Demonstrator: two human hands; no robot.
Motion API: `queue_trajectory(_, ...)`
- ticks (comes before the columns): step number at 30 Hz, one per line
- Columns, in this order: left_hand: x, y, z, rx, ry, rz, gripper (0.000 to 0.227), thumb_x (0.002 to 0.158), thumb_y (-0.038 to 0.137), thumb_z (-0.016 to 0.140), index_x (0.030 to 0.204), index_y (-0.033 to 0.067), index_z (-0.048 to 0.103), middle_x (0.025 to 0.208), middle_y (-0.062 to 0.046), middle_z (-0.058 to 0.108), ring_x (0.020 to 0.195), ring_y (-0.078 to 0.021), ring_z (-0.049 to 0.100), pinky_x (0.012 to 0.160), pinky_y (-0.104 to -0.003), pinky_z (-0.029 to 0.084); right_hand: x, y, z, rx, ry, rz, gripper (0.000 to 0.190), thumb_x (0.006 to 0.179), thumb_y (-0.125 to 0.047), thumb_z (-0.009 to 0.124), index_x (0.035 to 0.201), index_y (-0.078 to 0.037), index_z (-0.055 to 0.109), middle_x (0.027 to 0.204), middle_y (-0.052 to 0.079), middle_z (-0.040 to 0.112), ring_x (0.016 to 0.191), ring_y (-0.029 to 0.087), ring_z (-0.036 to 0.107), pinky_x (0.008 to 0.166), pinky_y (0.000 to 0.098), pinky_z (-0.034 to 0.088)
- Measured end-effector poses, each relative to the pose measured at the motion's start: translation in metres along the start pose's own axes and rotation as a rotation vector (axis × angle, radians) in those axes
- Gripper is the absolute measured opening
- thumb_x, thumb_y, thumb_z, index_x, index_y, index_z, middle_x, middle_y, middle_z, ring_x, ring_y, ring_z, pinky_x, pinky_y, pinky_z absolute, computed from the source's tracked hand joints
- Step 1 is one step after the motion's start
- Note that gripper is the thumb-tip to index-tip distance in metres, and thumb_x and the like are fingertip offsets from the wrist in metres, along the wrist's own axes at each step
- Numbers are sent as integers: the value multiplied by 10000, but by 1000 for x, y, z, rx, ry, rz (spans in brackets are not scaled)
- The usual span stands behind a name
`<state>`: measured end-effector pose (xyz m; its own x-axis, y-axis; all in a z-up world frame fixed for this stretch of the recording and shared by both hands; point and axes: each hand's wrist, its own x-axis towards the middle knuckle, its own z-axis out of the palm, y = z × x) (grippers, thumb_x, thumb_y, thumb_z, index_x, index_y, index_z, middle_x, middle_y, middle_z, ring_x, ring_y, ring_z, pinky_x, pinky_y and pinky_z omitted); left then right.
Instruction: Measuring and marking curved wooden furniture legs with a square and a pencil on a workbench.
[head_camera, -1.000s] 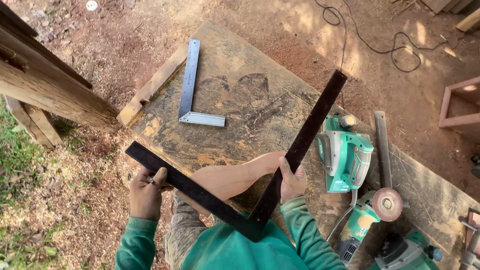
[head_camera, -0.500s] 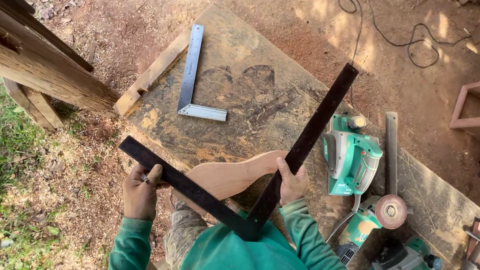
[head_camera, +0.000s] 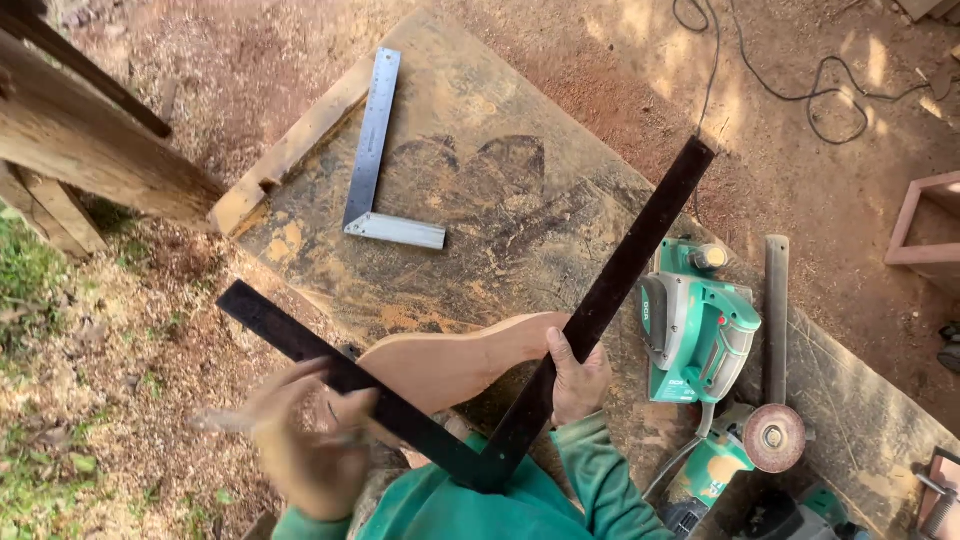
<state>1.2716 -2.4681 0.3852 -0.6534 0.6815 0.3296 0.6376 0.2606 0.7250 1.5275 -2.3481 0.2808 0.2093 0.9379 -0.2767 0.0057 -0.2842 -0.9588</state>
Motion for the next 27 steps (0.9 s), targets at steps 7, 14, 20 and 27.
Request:
queue_trajectory(7, -4, 19, 87, 199, -616, 535, 770, 696, 449, 849, 1341, 115, 594, 1233, -200, 675, 1245, -392, 586, 1158, -544, 350, -3, -4, 7, -184, 128, 38, 289, 848, -234, 897, 923, -71, 670, 808, 44, 612, 796, 149, 598, 731, 365, 527)
queue_trajectory(14, -24, 0, 151, 310, -892, 498, 913, 589, 454, 831, 1360, 90, 505, 1035, -162, 698, 1043, -350, 655, 1025, -501, 417, -5, -5, 14, -117, 183, 25, 281, 797, -194, 924, 892, -71, 690, 777, 49, 625, 765, 134, 594, 663, 332, 524)
queue_trajectory(20, -18, 1, 147, 221, -918, 476, 821, 625, 401, 783, 1330, 75, 515, 1051, -167, 699, 1010, -348, 666, 941, -455, 472, -5, -5, 12, -177, 225, 13, 333, 759, -233, 948, 815, -60, 670, 686, 84, 620, 660, 145, 603, 577, 329, 516)
queue_trajectory(27, -15, 1, 147, 185, -950, 523, 832, 617, 367, 801, 1332, 63, 502, 1159, -185, 681, 1074, -347, 659, 970, -431, 469, -7, -1, 10, -123, 213, 11, 318, 735, -199, 964, 813, -79, 680, 709, 50, 644, 674, 115, 583, 566, 294, 505)
